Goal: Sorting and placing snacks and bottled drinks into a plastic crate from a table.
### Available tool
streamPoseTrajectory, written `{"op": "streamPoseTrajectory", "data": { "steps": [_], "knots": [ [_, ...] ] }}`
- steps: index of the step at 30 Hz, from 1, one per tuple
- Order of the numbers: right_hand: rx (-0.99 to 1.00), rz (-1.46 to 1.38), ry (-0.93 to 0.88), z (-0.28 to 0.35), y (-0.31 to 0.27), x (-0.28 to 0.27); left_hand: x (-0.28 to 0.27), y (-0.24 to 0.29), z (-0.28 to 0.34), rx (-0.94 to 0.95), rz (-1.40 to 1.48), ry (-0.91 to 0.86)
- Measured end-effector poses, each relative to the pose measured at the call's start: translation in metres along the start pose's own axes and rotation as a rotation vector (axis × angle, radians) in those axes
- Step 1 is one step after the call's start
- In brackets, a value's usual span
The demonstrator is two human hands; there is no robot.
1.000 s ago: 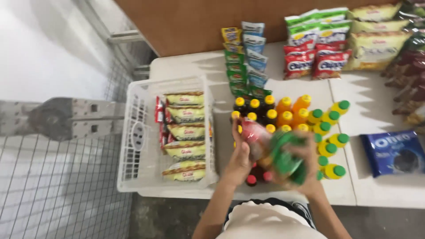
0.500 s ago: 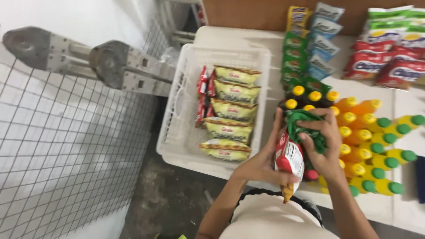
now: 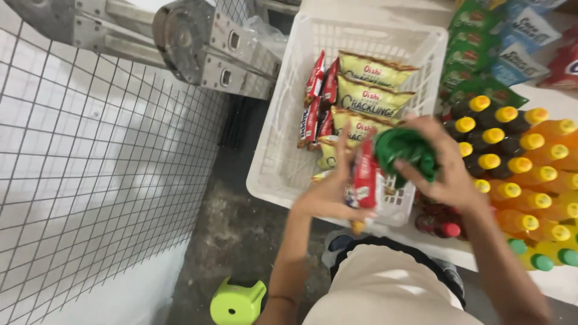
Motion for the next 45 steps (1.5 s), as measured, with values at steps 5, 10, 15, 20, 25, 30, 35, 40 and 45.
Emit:
{"op": "streamPoseTrajectory", "data": {
  "steps": [5, 10, 15, 20, 25, 30, 35, 40, 45],
  "knots": [
    [0.073, 0.551, -0.966, -0.034, -0.031, 0.073, -0.069, 0.001, 0.023, 0.232, -0.474, -0.039],
    [-0.013, 0.417, -0.996, -0.046, 0.003, 0.133, -0.108, -0.012, 0.025, -0.025, -0.446, 0.033],
    [-0.048, 0.308, -0.924, -0.033, 0.051, 0.181, -0.133, -0.024, 0.048, -0.231, -0.713, 0.203],
    [-0.044, 0.465, -1.103, 0.016, 0.094, 0.223, -0.142, -0.080, 0.072, -0.478, -0.810, 0.135],
    [-0.304, 0.782, -1.055, 0.042, 0.132, 0.250, -0.139, -0.132, 0.068, -0.733, -1.035, 0.047],
    [-0.647, 0.929, -0.696, 0.058, 0.129, 0.250, -0.148, -0.177, 0.075, -0.860, -1.177, -0.040],
    [-0.638, 0.930, -0.615, 0.046, 0.115, 0.242, -0.132, -0.137, 0.058, -0.839, -1.095, -0.039],
    [-0.711, 0.946, -0.703, 0.073, 0.139, 0.267, -0.139, -0.193, 0.078, -0.853, -1.127, -0.093],
    [-0.791, 1.001, -0.683, 0.076, 0.137, 0.278, -0.147, -0.203, 0.086, -0.885, -1.151, -0.088]
  ]
}}
Point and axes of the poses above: each hand's wrist, its own z-axis away from the middle knuckle, its own x-axis out of the palm, y = z × x, the point moved 6 cm from there along -z, towards the middle knuckle, and after that the axes turned 9 degrees about y, right-handed, at the moved point
